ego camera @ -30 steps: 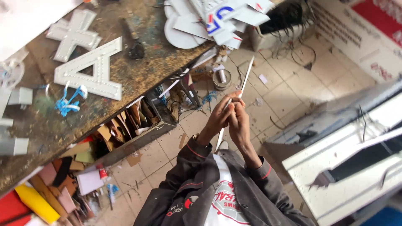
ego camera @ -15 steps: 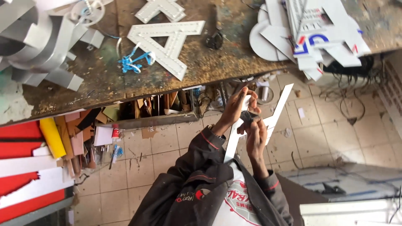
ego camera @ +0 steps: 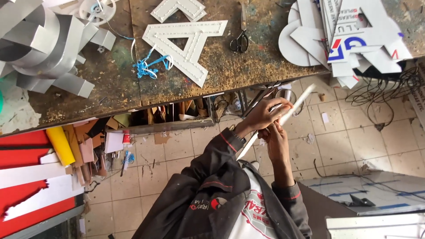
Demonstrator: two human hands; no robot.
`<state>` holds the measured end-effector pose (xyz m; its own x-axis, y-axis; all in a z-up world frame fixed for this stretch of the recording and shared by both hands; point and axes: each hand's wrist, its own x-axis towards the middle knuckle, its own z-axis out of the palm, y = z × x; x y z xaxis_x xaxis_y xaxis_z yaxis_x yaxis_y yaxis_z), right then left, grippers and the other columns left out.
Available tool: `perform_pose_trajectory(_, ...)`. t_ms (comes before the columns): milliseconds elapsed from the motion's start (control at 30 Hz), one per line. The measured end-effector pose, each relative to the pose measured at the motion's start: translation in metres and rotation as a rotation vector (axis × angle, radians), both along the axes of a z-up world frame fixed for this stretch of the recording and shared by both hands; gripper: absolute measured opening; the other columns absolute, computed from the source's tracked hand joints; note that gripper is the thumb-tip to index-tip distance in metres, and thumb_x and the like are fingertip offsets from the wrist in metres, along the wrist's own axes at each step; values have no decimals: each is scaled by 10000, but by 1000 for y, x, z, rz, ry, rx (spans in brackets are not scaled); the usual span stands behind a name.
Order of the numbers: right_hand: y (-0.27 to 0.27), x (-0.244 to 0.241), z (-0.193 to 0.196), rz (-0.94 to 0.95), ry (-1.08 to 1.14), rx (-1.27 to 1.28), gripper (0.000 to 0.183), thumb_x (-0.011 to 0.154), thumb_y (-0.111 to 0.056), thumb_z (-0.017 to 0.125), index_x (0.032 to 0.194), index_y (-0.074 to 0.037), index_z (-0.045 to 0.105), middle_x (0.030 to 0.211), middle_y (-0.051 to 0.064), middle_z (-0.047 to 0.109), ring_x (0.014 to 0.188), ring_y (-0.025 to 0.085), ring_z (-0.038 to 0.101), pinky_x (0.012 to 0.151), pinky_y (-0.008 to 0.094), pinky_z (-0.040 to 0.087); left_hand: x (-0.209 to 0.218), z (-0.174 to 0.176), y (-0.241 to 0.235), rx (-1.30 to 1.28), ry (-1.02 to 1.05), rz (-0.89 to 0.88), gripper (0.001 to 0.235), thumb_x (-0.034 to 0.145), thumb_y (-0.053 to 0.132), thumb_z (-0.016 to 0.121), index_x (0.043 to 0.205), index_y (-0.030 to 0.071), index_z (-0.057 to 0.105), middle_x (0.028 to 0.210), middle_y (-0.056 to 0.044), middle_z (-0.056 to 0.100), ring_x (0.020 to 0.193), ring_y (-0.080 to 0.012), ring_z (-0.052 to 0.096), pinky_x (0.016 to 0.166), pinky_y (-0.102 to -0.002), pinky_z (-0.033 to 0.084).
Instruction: Applying a blue LED strip to the interior channel of a white plastic letter 'A' cutout on a workbench.
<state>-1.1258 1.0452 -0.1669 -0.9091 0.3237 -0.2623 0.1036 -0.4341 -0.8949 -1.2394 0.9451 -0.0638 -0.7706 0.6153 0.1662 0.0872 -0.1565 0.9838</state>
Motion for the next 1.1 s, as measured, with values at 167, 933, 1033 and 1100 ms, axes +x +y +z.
perform_pose_trajectory(167,14,52,23,-15,-68,104,266,1166,-200,707,1015,11,764,768,133,600,733,255,701,761,450,660,-63,-108,13,411,-388,-195,489,874,203,927,1281,0,747,1157,-152,726,825,-122,698,675,-222,597)
perform_pose_trajectory(933,18,20,5,76,-349,655,735,1175,-744,485,1224,-14,554,1048,350,651,1061,562,680,908,702,456,-14,-6,58,232,-69,72,304,1184,155,618,1386,-6,778,816,-130,774,623,-85,618,588,-236,553)
perform_pose_trajectory(1033,31,20,-41,54,-228,574,499,1218,-522,619,983,-84,662,829,111,674,871,250,643,859,468,548,-19,-11,50,295,-179,52,383,1199,197,615,1503,-13,715,1045,-208,847,644,-97,707,626,-276,657)
perform_pose_trajectory(1100,38,20,-50,59,-180,606,446,1216,-458,663,965,-94,717,819,113,733,830,232,675,805,407,524,-24,-18,46,309,-184,78,423,1243,224,532,1571,-10,660,1220,-252,850,742,-164,804,735,-333,710)
